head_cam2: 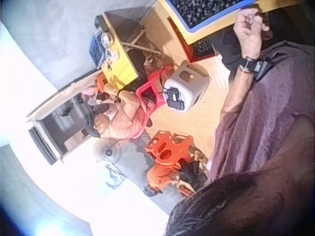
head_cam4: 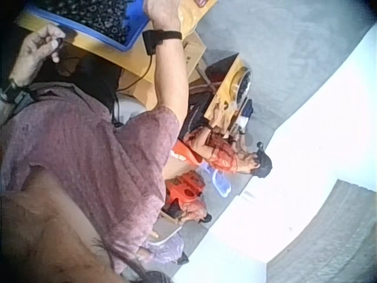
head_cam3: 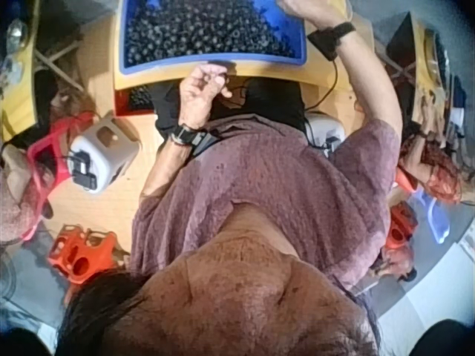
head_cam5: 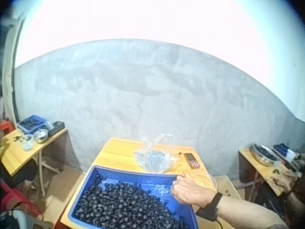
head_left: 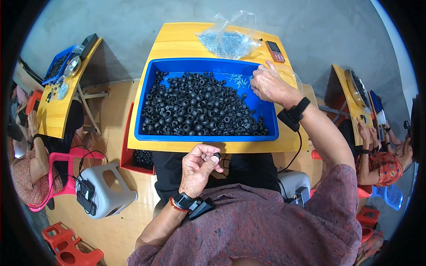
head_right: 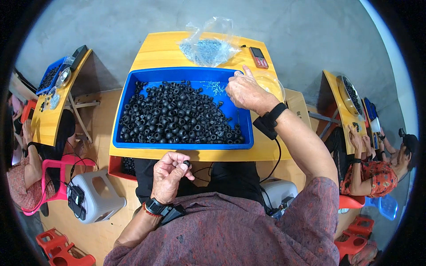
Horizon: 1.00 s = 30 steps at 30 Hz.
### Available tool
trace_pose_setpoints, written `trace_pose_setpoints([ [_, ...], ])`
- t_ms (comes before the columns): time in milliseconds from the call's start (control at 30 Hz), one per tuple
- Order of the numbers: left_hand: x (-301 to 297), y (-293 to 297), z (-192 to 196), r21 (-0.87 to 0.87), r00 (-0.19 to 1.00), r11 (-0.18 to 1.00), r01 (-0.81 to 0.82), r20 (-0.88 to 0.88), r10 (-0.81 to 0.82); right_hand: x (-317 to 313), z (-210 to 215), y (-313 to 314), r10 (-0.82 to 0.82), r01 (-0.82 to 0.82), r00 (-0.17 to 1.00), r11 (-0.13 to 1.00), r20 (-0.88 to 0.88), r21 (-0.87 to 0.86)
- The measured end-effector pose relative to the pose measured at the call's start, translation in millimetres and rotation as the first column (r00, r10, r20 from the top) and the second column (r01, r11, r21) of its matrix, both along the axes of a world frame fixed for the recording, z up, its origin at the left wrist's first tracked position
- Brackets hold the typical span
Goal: Assembling small black plastic components by hand in a manufacturing setting.
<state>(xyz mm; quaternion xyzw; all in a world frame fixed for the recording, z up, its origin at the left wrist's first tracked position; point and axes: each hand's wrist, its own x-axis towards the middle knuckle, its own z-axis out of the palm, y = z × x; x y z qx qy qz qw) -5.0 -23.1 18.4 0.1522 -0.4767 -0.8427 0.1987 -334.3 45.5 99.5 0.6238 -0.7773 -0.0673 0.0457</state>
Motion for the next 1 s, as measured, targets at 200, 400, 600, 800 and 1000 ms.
trace_pose_setpoints([
  [200, -2.2, -1.2, -0.1, 0.033, 1.0, 0.999, -0.022, 0.004, 0.021, -2.5, -5.0, 3.0, 0.01, 0.019, 0.993, 0.968, 0.117, -0.25],
  [400, -1.2, -0.6, -3.9, 0.049, 1.0, 0.999, -0.022, 0.009, 0.022, -1.2, -1.6, -5.3, -0.028, 0.03, 0.993, 0.999, 0.111, -0.022],
  [600, -1.1, 1.5, -2.6, 0.088, 0.999, 0.995, -0.041, 0.016, 0.04, 0.5, 2.1, -6.8, -0.033, 0.029, 0.993, 0.999, 0.11, 0.046],
  [800, -1.5, 1.7, -9.1, 0.188, 0.999, 0.982, -0.013, -0.035, 0.02, 8.7, 5.6, 5.7, 0.121, -0.094, 0.99, 0.951, 0.075, -0.294],
  [1000, -2.6, 0.0, -7.4, 0.191, 0.998, 0.982, -0.003, -0.068, 0.016, 104.8, 41.0, 27.1, 0.232, 0.073, 0.742, 0.905, 0.629, -0.419],
])
